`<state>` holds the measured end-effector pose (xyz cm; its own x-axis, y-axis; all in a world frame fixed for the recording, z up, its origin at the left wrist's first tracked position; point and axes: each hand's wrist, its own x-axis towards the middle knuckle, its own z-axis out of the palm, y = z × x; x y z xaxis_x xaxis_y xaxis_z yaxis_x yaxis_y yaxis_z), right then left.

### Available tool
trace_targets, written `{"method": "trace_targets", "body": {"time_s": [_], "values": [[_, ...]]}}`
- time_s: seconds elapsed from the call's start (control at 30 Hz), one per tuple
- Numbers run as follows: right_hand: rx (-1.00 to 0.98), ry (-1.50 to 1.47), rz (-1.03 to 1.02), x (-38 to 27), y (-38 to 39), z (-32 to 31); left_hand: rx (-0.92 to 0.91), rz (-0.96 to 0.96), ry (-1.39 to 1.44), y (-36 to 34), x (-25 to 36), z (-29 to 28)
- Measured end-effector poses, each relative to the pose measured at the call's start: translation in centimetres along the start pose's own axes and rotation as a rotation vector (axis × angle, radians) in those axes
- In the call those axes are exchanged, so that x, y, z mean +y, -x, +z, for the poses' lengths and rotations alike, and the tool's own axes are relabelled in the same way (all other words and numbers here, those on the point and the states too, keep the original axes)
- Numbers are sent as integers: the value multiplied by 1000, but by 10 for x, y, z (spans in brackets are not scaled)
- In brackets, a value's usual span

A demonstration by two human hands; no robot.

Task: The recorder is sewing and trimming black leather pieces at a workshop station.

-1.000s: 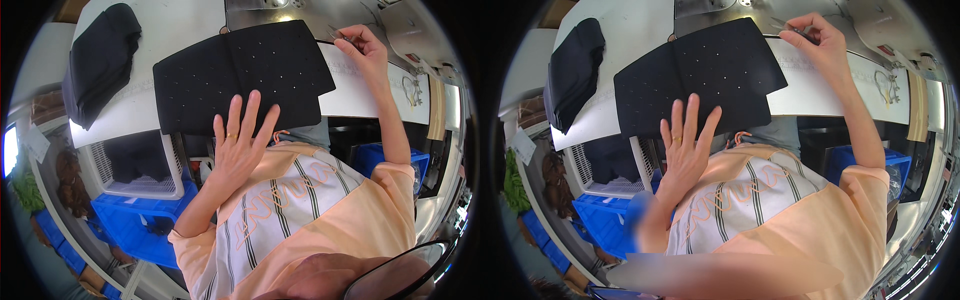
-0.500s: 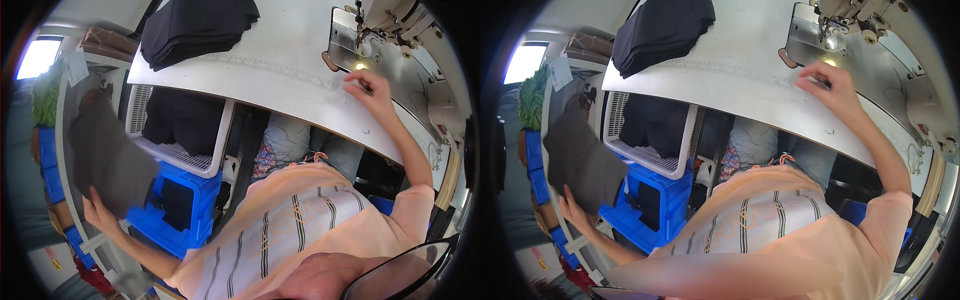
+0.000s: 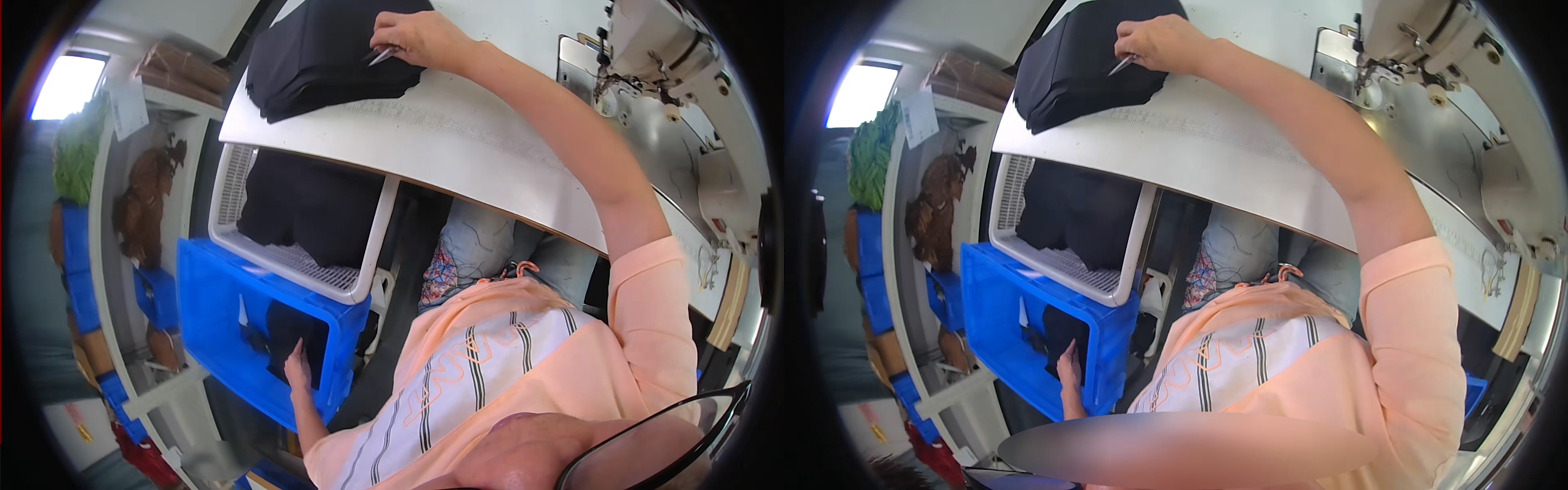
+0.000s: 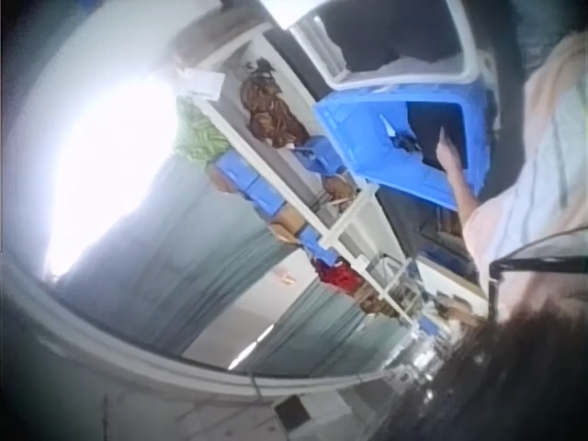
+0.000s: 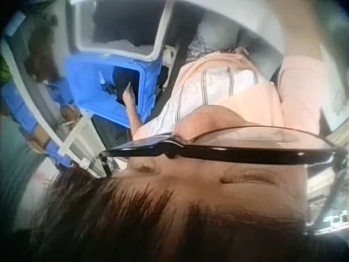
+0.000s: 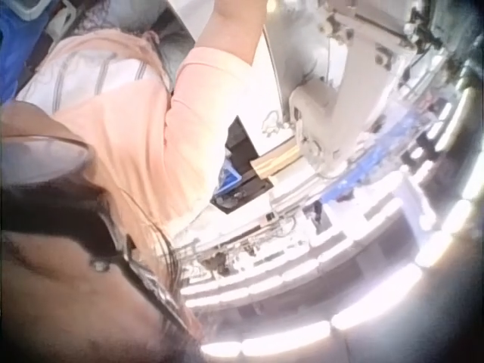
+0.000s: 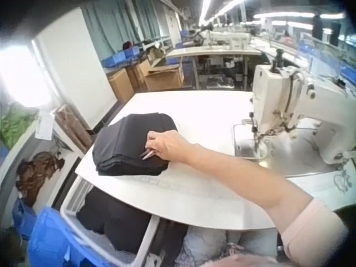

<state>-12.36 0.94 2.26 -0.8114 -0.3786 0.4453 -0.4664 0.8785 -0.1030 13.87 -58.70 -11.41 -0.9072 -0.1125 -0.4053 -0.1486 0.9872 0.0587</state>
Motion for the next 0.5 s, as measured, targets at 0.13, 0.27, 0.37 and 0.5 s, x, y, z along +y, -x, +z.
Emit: {"method": "trace_targets", "body": {"time_s": [0.13, 0.27, 0.37, 0.5], "values": [[-39, -213, 1, -1, -7, -19, 96, 191, -96, 2, -7, 6], [-44, -201, 17, -1, -7, -18, 81, 138, -222, 10, -5, 12], [27, -155, -12, -3, -11, -8, 56, 147, -242, 11, 3, 8], [165, -59, 48, -9, -23, -6, -195, 66, -101, 7, 24, -27]]}}
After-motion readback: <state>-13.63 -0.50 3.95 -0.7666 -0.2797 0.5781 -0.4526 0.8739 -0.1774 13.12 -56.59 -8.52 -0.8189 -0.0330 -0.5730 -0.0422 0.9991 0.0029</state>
